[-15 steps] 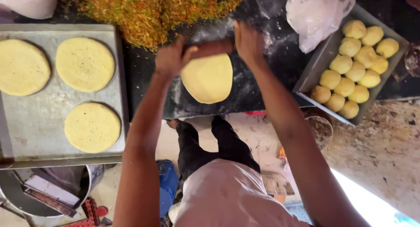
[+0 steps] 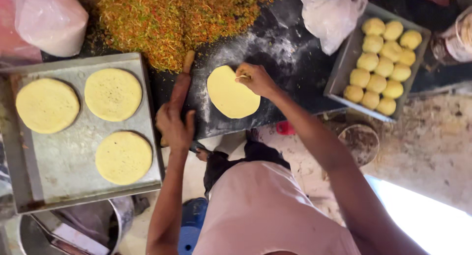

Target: The person flattens a piece of dough by hand and with a rolling pin, places a portion of vegetable filling in the center, folds the dough over the filling to enclose it, and rolls it into a ball.

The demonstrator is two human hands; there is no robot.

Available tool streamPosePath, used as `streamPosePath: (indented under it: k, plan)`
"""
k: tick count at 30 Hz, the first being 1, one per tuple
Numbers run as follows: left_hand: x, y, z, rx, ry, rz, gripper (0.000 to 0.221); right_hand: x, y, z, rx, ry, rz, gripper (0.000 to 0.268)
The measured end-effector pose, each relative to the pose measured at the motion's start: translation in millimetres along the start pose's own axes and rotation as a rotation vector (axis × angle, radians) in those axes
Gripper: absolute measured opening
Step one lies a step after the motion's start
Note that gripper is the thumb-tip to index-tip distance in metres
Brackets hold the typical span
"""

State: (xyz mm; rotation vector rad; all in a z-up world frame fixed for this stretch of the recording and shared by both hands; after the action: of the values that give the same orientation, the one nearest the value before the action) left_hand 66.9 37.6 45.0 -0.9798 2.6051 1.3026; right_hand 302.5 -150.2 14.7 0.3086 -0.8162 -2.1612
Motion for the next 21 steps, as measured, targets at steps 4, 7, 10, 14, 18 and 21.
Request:
streamPosePath:
  k: [4, 7, 10, 14, 18, 21]
  plan:
    - [-44, -11, -53, 0.372, -0.346, 0.122, 0.095, 32, 19, 75, -0.073, 0.142, 0.174, 0.016]
    - [-57, -45, -69, 0.616, -0.251, 0.488, 0.076, 63, 43, 99, -0.081, 0.102, 0.137, 0.017]
    - [-39, -88, -75, 0.892, 0.244, 1.062, 0.038, 64, 77, 90, -0.269, 0.111, 0.022, 0.015]
    - [-52, -63, -108, 0.500, -0.028, 0.974, 0.028, 77, 150, -16, -0.260, -0.004, -0.502, 0.012]
    - [-58, -32, -128, 0.284, 0.038, 0.835, 0.027, 155, 240, -175, -0.169, -0.182, -1.249, 0.017]
    - [-83, 15, -171, 0.177, -0.396, 0.403, 0.028, 111, 249, -255, 0.045, -0.240, -0.924, 0.022]
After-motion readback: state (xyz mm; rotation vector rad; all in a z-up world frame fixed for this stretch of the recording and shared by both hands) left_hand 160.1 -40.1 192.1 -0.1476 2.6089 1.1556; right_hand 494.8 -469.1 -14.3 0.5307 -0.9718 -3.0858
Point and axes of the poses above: each hand's wrist, its own x-axis away from the middle knuckle, its own y-axis out of the back of the hand, z = x × y, the point moved 9 cm from there along -x, towards the middle knuckle, and after that the axes turned 9 degrees about x, right-handed, at the moved point
